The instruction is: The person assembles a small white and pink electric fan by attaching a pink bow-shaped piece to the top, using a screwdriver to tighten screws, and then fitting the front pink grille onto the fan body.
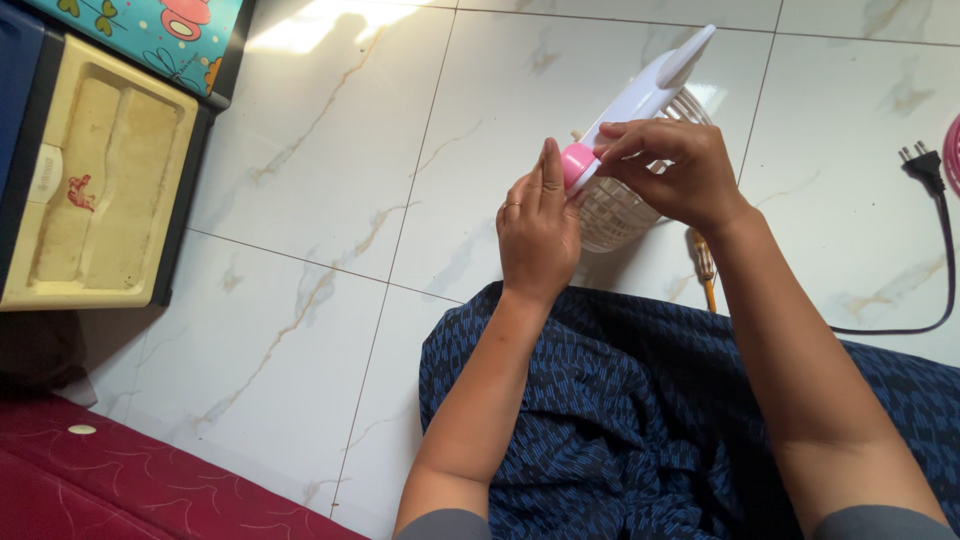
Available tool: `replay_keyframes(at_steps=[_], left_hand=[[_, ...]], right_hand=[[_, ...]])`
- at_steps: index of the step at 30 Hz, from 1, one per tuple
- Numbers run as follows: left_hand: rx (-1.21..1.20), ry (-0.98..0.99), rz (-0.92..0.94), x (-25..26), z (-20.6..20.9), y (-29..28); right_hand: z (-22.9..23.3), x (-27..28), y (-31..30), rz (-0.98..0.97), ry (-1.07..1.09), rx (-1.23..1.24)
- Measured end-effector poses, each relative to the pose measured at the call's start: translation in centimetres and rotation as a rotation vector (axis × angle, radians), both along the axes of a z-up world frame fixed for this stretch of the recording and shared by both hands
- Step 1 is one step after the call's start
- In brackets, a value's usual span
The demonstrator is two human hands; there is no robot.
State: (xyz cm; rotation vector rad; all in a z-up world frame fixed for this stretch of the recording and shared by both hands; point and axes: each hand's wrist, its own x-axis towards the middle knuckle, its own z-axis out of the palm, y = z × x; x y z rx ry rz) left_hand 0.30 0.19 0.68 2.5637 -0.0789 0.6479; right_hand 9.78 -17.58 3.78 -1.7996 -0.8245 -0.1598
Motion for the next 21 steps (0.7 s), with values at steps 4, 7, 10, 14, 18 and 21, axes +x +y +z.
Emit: replay_keyframes(at_steps=[4, 7, 10, 14, 18, 21], left_hand=[[-0.053, -0.010, -0.035, -0.09, 0.25, 0.19], [-0.100, -0.038, -0.061, -0.10, 0.47, 0.45], [-0.109, -0.037, -0.054, 0.00, 0.78, 0.46], [-0.133, -0.031, -0.054, 0.02, 0.99, 0.39], [-0.159, -0.046, -0.048, -0.03, 1.02, 0.26], [-0.168, -0.048, -0.034, -0.13, 1.00, -0.02]], right_hand=[[-0.42, -0.52, 0.01, -0.018, 0.009, 0.023], [-0.70, -0.65, -0.09, -0.007, 0.012, 0.041], [-0.67, -0.48, -0.14, -0.021, -0.001, 0.010], [-0.38, -0.47, -0.18, -0.050, -0.047, -0.050], [-0.16, -0.62, 0.01, -0.053, -0.054, -0.045], [-0.09, -0.69, 0.12, -0.052, -0.079, -0.045]])
